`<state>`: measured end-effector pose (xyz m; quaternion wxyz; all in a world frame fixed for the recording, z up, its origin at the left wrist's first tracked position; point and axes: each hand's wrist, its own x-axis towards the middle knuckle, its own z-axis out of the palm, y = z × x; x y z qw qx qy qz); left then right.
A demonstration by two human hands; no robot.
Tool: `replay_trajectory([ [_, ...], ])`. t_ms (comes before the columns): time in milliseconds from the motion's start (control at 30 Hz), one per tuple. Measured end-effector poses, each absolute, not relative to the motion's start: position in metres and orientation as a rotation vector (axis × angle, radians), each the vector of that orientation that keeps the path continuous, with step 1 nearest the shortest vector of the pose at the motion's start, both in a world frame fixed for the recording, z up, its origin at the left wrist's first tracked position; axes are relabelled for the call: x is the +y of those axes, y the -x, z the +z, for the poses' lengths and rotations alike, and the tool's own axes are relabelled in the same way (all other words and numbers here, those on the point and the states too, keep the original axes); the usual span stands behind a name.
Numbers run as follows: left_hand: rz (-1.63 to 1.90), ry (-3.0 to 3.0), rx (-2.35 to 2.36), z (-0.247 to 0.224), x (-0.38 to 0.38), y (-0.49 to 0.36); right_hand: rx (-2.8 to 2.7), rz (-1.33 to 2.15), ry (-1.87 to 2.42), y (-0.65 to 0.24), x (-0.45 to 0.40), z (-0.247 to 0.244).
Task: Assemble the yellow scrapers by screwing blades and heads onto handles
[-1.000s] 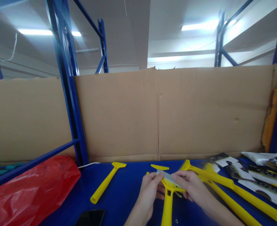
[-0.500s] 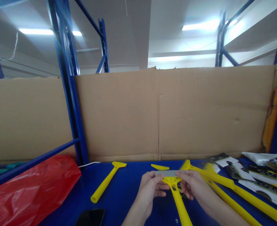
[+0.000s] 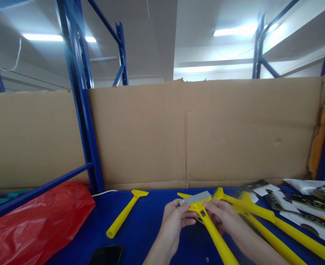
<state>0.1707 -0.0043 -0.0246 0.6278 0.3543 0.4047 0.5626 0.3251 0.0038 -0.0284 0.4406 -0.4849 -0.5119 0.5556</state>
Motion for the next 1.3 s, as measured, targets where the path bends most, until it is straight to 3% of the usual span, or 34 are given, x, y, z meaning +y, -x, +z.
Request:
replay_trajectory([
  [233, 1.392, -0.729, 1.004, -0.019, -0.003, -0.169, -1.433, 1.591, 1.156, -0.315, -0.010, -0.031],
  [533, 1.346, -0.781, 1.035, -0.023, -0.003, -0.167, -1.389, 1.603, 1.160, -0.315, -0.009, -0.034],
  [867, 1.536, -0.875, 1.260, -0.022, 0.008, -0.150, -1.323, 1.499, 1.197, -0.320, -0.010, -0.029],
  [1100, 1.500, -1.424, 1.586, -0.038, 0.017, -0.140, -1.249, 1.498, 1.185, -0.325, -0.003, -0.026],
  [1300, 1.115, -2.152, 1.880, -0.041, 0.005, -0.145, -1.235, 1.460, 1.188, -0.330, 0.006, -0.029],
])
